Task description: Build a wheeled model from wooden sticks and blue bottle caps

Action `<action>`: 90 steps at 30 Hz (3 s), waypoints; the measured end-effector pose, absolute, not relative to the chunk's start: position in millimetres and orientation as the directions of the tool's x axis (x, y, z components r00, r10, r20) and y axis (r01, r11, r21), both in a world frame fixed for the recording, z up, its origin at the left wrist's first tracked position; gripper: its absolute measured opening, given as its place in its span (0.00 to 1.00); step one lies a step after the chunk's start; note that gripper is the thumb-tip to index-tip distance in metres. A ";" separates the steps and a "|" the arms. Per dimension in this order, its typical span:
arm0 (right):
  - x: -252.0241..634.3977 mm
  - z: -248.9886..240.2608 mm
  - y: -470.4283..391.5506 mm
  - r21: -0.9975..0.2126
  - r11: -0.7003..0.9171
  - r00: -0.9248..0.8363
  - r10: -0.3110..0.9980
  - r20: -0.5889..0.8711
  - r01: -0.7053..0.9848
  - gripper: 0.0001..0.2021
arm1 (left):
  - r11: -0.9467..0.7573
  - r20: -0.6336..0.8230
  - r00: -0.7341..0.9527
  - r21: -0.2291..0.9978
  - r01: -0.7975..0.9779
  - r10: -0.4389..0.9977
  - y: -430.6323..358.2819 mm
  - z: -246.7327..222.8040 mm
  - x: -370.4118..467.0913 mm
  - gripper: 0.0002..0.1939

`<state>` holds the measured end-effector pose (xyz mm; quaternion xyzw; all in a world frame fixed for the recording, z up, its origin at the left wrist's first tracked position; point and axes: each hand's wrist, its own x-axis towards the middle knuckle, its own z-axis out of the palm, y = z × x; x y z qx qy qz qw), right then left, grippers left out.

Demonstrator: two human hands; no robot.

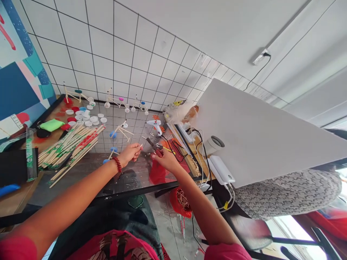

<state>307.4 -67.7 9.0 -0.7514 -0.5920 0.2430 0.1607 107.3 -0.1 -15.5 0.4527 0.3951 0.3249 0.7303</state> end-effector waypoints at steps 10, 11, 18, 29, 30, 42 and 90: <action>295.0 -14.2 -75.1 -0.128 -0.209 0.209 0.978 -0.014 0.970 0.24 | 0.277 -0.152 0.401 0.920 -0.276 0.903 5.6 -19.2 106.5 0.17; 294.6 -16.1 -75.5 -0.132 -0.199 0.200 0.980 -0.010 0.971 0.23 | 0.249 -0.132 0.376 0.927 -0.281 0.917 6.8 -21.8 107.0 0.17; 295.8 -14.1 -79.0 -0.067 -0.055 0.060 0.995 0.079 0.996 0.16 | -0.115 0.140 0.243 0.987 -0.114 0.960 11.7 -37.0 108.7 0.09; 260.2 13.7 -52.4 -0.412 0.302 -0.117 0.902 0.416 0.860 0.10 | -0.764 0.700 0.346 0.456 0.456 0.624 10.4 -30.3 93.9 0.14; 259.0 13.9 -51.6 -0.380 0.282 -0.117 0.908 0.403 0.881 0.10 | -0.771 0.707 0.358 0.428 0.471 0.611 10.2 -30.0 93.3 0.14; 254.9 -2.2 -34.2 -0.991 0.070 0.048 0.996 0.076 0.118 0.14 | -0.482 0.442 0.304 0.874 0.068 0.844 6.2 -25.6 102.6 0.09; 226.4 -39.5 57.3 -0.956 -0.074 0.159 0.987 -0.029 0.286 0.02 | -0.280 0.282 0.020 0.939 0.199 0.959 77.6 -10.5 2.2 0.30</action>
